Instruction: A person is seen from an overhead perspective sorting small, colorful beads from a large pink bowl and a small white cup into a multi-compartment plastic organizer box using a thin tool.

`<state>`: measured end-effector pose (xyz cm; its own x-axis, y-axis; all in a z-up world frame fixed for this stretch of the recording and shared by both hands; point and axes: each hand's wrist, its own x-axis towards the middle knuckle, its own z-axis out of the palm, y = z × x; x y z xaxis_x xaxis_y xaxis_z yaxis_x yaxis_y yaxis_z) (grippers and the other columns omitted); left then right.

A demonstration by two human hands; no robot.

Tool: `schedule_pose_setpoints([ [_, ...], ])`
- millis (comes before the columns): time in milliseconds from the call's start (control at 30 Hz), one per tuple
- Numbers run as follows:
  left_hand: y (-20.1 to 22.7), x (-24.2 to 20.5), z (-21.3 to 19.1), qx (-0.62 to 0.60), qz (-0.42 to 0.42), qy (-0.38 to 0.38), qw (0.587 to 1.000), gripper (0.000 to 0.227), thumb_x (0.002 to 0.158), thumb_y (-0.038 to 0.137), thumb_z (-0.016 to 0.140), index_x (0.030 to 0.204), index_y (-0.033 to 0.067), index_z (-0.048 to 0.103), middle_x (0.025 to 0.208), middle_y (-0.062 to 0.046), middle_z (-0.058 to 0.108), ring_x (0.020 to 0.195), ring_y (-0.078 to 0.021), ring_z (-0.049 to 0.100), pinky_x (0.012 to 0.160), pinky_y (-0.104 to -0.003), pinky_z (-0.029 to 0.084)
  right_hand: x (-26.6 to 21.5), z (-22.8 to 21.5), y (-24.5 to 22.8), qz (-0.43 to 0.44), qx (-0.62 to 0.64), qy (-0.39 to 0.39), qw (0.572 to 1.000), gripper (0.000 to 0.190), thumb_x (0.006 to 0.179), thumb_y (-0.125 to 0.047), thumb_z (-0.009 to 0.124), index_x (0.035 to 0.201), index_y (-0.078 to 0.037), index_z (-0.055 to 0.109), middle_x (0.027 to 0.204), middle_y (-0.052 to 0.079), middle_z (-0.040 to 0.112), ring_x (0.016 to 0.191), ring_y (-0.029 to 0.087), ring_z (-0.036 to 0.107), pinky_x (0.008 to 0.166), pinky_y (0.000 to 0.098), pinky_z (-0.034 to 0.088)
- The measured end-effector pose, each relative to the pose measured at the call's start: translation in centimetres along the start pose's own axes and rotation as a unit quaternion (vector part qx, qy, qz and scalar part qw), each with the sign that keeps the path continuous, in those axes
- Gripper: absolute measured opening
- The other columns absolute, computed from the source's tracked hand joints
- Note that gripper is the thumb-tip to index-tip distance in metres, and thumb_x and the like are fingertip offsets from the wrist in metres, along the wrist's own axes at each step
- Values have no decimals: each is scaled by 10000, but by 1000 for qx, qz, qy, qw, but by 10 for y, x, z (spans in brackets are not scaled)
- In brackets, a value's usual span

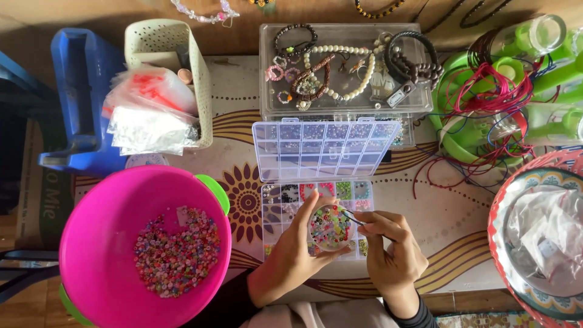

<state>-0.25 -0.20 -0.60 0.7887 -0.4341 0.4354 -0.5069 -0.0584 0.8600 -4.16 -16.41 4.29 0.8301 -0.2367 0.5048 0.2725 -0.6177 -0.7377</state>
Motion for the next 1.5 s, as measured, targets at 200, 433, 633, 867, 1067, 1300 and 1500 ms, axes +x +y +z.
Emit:
schedule_pose_setpoints([
  [200,4,5,-3,31,-5,-1,999,1136,799,98,922,1601,10,123,1446,-235,560,1274,-356,655,1033,-407,594,6,1,-5,-29,-48,-19,998,230,819,153,713,951,19,581,1013,170,748,842,210,730,703,269,597],
  [433,1,4,-2,39,-22,0,999,1119,787,91,913,1592,4,141,1464,-221,530,1355,-374,595,1110,-438,548,18,9,-15,-47,-75,-62,994,218,797,152,720,976,54,641,1014,144,748,914,244,721,766,302,592],
  [633,5,9,-5,16,-45,-15,999,1011,783,70,894,1552,30,240,1448,-212,510,1337,-368,583,1100,-447,520,36,3,-16,15,-84,-137,987,210,835,89,705,1015,-7,654,944,58,714,732,153,653,654,280,525],
  [867,6,9,-5,10,-55,-21,998,904,800,115,886,1492,28,311,1461,-207,481,1344,-377,573,1123,-468,505,41,-7,-5,8,-36,-188,981,163,832,96,689,948,-17,665,951,31,729,708,121,682,624,252,542],
  [1067,5,7,-2,34,-49,-39,997,848,815,167,885,1451,-1,350,1440,-217,472,1357,-390,546,1132,-479,491,27,-14,3,31,-1,-130,991,195,818,143,688,905,-20,626,953,54,740,794,142,721,680,235,580],
  [1300,3,7,-5,39,-29,-68,997,888,817,122,877,1489,8,308,1505,-228,472,1342,-365,586,1138,-455,519,-15,-32,37,119,115,-36,986,261,870,231,548,960,-14,534,973,106,685,858,161,688,780,235,555],
  [1500,-4,3,-4,63,-14,-69,996,876,835,176,870,1490,15,310,1488,-218,485,1332,-350,596,1120,-431,532,-51,-36,53,79,100,-104,986,322,795,215,546,941,-72,523,896,58,713,781,138,659,700,243,558],
])
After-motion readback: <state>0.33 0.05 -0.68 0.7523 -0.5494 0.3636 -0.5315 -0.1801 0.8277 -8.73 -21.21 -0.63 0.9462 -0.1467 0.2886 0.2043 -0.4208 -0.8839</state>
